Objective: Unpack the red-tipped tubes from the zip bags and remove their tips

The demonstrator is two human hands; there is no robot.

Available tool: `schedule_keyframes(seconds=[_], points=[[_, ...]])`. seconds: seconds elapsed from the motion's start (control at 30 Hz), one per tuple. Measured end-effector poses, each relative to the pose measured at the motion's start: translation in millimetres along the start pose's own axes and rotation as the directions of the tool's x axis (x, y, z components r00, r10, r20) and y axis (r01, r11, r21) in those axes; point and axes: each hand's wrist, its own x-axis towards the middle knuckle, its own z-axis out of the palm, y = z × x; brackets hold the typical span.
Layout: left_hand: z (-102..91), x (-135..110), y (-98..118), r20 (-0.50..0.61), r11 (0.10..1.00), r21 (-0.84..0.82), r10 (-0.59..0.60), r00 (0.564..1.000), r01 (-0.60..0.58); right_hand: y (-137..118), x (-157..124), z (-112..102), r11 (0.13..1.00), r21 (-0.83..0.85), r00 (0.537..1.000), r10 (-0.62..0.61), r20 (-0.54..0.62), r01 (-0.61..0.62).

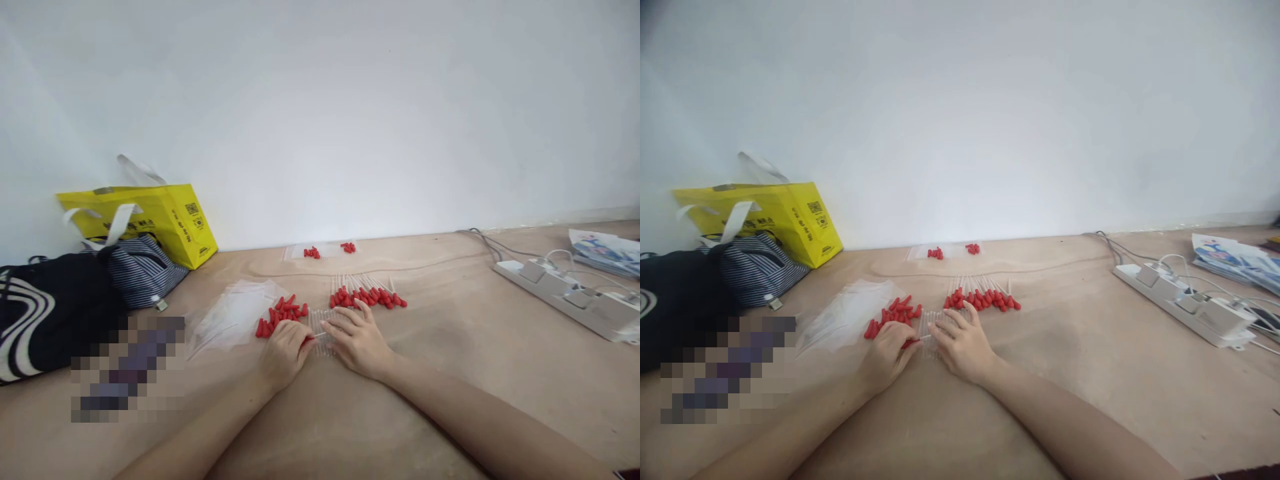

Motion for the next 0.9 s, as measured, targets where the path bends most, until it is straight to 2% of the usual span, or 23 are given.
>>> schedule_keyframes(seconds=[0.13,0.23,0.6,0.9], points=[[5.1,6.8,6.9,-0.039,0.999,-0.013,0.052,0.998,-0.052,1.9,0.8,11.9,0.999,-0.009,0.998,-0.051,-0.039,0.051],[6.0,7.9,7.7,-0.045,0.999,-0.006,0.039,0.998,-0.04,4.7,-0.6,15.5,0.997,-0.002,0.996,-0.071,-0.061,0.071],[10.1,3.0,4.9,-0.085,0.995,0.018,0.1,0.991,-0.098,-1.3,0.6,12.1,0.997,-0.047,0.986,-0.069,-0.152,0.063],[1.0,-1.8,7.5,0.097,0.995,0.021,0.095,0.991,-0.097,-7.2,-4.2,3.1,0.994,-0.053,0.986,-0.105,-0.127,0.099]])
